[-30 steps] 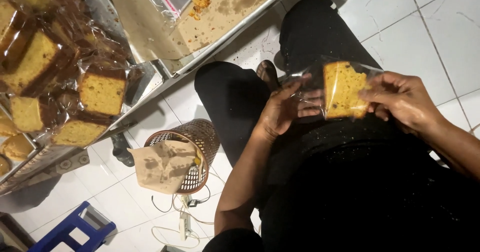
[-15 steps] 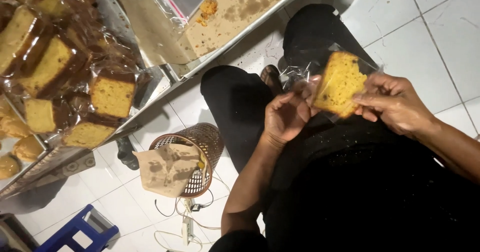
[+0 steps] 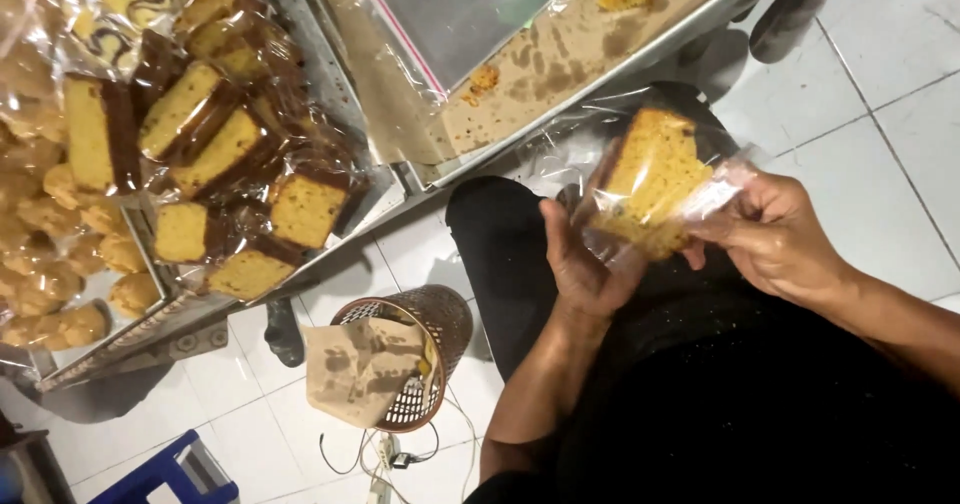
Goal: Wrapping individual slices of cake into plastic bags for retail sale.
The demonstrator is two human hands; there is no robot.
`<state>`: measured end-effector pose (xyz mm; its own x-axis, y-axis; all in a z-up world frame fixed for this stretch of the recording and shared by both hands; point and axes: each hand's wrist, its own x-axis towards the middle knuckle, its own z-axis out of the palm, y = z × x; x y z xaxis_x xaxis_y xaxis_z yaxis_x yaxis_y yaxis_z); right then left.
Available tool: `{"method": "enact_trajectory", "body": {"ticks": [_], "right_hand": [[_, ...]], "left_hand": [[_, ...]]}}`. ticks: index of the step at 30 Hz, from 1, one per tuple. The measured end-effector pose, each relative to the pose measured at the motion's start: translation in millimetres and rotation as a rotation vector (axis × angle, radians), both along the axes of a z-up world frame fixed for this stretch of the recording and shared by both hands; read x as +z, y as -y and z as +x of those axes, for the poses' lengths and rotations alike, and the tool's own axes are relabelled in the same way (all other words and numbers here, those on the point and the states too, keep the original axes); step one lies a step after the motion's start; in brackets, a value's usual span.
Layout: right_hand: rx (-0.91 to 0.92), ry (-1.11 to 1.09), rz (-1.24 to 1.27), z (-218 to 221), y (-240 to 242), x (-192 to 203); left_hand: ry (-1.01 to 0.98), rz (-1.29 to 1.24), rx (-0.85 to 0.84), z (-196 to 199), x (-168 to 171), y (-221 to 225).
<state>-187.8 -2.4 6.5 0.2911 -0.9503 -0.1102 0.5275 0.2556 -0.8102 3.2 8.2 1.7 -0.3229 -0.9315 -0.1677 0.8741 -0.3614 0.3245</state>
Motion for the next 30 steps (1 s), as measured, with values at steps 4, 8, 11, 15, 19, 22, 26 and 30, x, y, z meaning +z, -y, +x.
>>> {"method": "enact_trajectory", "body": {"ticks": [4,8,11,15,19,22,26,30], "right_hand": [[0.044,-0.017,0.106,14,6,18],[0.039,0.045,0.072,23,11,20],[0.087,0.031,0.018,24,19,33],[0.203,-0.247,-0.018,31,29,54],[0.49,-0.634,-0.371,16,60,40],[0.289,-0.994,-0.304,-5,89,96],[-0.054,-1.391,-0.929,-2,154,66],[-0.004,-2.003,-0.964,13,193,35]], "left_hand": [[-0.068,-0.032,0.003,1,24,11],[0.018,-0.006,0.067,1,35,6],[0.148,-0.177,0.007,16,36,7],[-0.145,-0.13,0.019,33,1,17],[-0.484,-0.02,0.076,39,-4,22],[-0.639,0.002,0.082,44,23,30],[-0.846,0.019,0.032,56,6,27],[-0.729,-0.007,0.092,57,41,35]]}}
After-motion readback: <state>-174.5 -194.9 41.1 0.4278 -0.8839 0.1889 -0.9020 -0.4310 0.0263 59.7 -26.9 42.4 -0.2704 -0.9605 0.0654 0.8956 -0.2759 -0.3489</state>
